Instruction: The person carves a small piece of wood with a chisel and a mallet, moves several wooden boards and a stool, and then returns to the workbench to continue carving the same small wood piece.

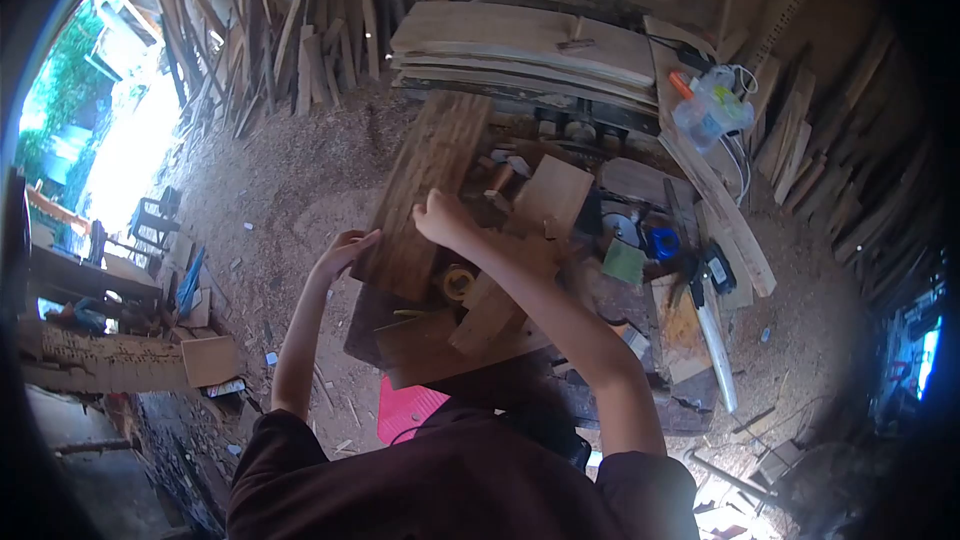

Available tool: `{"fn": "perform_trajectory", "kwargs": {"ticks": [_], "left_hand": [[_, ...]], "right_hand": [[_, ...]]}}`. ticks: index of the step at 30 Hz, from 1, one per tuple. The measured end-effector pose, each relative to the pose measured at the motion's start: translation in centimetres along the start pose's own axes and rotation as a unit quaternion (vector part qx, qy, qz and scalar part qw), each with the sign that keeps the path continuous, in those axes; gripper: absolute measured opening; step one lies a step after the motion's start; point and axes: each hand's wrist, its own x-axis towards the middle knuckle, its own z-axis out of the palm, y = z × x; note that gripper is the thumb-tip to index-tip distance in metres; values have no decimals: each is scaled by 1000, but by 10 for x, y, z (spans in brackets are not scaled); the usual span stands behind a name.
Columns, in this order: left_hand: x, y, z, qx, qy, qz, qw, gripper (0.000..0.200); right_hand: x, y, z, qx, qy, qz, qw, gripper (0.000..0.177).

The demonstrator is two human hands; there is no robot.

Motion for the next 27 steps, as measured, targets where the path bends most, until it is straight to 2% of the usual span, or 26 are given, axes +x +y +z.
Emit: {"fn": "perform_trajectory", "kwargs": {"ticks": [1,3,4,5,6,7,9,10,11,13,14,17,19,20,22,23,25,26,27], "left_hand": [[-2,4,-3,-5,9,-2,1000,75],[-9,21,-9,-8,-77,-18,997,73],[-27,39,-10,-66,-102,-24,992,73],[-21,32,-10,-73,-96,-26,992,73],[-16,29,-9,-107,-105,-21,988,73],[-11,27,-9,-141,-116,-15,983,73],[-10,21,-4,-161,-103,-19,981,68],[-13,19,1,-198,-88,-14,976,63],[-15,18,4,-232,-73,-8,970,58],[-25,22,6,-225,-33,27,973,54],[-29,25,4,-219,5,58,974,50],[-56,39,-14,-186,23,60,981,44],[-76,37,-25,-188,58,63,978,45],[-89,34,-32,-191,88,68,975,45],[-133,44,-46,-173,117,66,976,45],[-155,47,-52,-155,138,68,976,44],[-193,36,-67,-141,180,52,972,40],[-214,30,-76,-146,199,43,968,39],[-237,23,-83,-151,221,34,963,37]], "right_hand": [[16,2,7,-2,-5,-8,1000,24],[42,6,19,-53,-116,109,986,32],[51,15,34,-14,-52,145,988,38],[59,26,48,24,12,181,983,46],[66,24,45,0,-1,187,982,59],[67,25,42,-4,-4,182,983,59],[65,28,35,176,4,278,944,96],[67,32,35,208,7,283,936,99],[67,33,36,207,7,279,938,99],[63,33,38,268,68,290,916,102],[64,31,41,270,69,287,917,102],[76,40,67,258,61,330,906,105],[73,32,75,385,-62,310,867,103],[69,27,81,384,-70,308,867,103],[33,-27,67,460,-122,294,829,102],[33,-30,88,456,-134,295,829,102],[45,-19,157,491,-188,228,820,101],[51,-17,198,469,-176,243,831,99],[31,-35,199,462,-197,241,830,99]]}}
